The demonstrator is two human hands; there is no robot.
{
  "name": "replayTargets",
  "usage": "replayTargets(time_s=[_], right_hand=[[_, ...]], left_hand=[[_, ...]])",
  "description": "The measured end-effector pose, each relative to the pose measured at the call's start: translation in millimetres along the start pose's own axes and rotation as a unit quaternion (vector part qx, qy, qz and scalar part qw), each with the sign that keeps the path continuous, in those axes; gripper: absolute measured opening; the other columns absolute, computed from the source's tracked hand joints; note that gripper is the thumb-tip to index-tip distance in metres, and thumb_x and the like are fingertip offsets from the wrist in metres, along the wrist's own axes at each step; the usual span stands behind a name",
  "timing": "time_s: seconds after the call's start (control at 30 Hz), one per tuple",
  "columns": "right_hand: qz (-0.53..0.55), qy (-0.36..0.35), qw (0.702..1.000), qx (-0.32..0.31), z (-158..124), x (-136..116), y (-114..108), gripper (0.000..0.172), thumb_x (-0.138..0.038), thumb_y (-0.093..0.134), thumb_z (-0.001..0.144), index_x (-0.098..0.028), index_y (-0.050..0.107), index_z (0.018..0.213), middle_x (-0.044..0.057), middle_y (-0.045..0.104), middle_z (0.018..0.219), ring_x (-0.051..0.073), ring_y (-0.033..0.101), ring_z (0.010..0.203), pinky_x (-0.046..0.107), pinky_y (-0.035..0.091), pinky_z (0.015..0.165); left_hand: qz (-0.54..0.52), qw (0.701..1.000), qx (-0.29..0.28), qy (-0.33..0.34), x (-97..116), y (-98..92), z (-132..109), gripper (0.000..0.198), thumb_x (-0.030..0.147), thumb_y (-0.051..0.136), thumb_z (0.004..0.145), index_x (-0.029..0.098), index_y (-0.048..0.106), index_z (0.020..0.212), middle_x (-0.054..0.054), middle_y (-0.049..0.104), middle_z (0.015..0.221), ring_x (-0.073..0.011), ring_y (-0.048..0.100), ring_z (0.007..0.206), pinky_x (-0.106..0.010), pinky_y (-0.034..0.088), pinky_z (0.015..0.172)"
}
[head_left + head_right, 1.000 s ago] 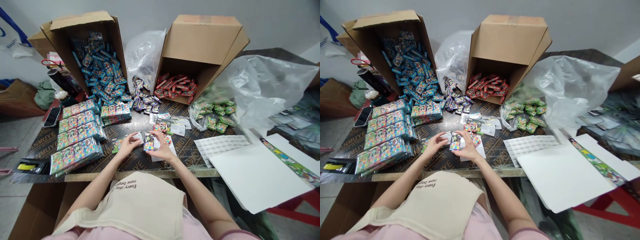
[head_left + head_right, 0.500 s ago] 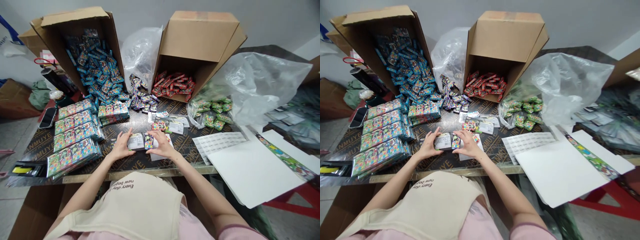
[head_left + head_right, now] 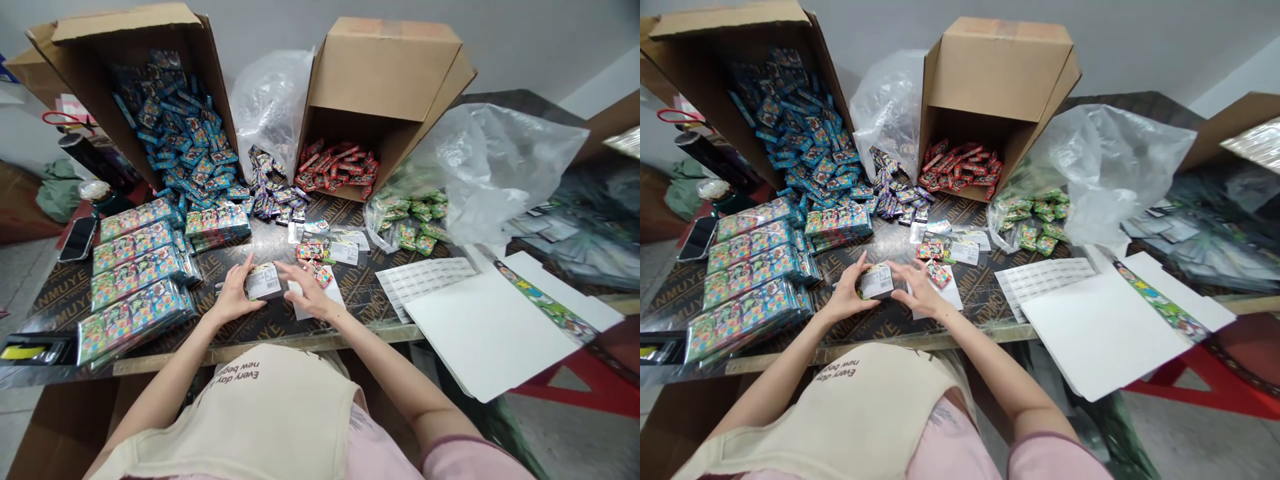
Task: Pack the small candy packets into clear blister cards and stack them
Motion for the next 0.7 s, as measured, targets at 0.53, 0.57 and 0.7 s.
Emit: replayTargets(time_s=[0.53,0.57,0.7], right_hand=[[-0.111,-0.026,0.993,0.022,33.8,4.8,-7.8,0.083,-0.024,0.062,0.067,-0.025,0.025,0.142,0.014,0.030,0.140,0.034,0.033,0.130,0.049,0.032,0.103],[-0.091,-0.063,0.994,-0.015,31.3,-10.8,-2.1,0.083,-0.023,0.061,0.067,-0.026,0.024,0.142,0.014,0.027,0.144,0.033,0.031,0.133,0.049,0.030,0.104],[-0.048,-0.069,0.996,-0.017,22.0,-32.9,-5.3,0.082,-0.027,0.062,0.069,-0.024,0.024,0.141,0.015,0.030,0.145,0.033,0.030,0.134,0.050,0.026,0.106]], left_hand=[[-0.351,0.907,0.071,-0.222,-27.9,24.5,13.3,0.075,0.045,0.077,0.062,0.017,0.054,0.128,-0.011,0.068,0.105,-0.0258,0.063,0.097,-0.043,0.045,0.090],[-0.434,0.864,0.057,-0.248,-24.2,31.8,14.4,0.073,0.042,0.078,0.062,0.015,0.055,0.126,-0.009,0.070,0.093,-0.0224,0.065,0.085,-0.039,0.048,0.084],[-0.547,0.787,0.051,-0.282,-10.5,41.2,16.3,0.080,0.029,0.084,0.053,0.009,0.054,0.125,0.000,0.067,0.065,-0.0133,0.061,0.058,-0.029,0.049,0.069]])
Point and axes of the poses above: each hand's wrist, its own z-axis towards the middle knuckle, its own y-axis out of the palm, x = y × z, the point moved 9 cm from there along z, towards the middle knuckle
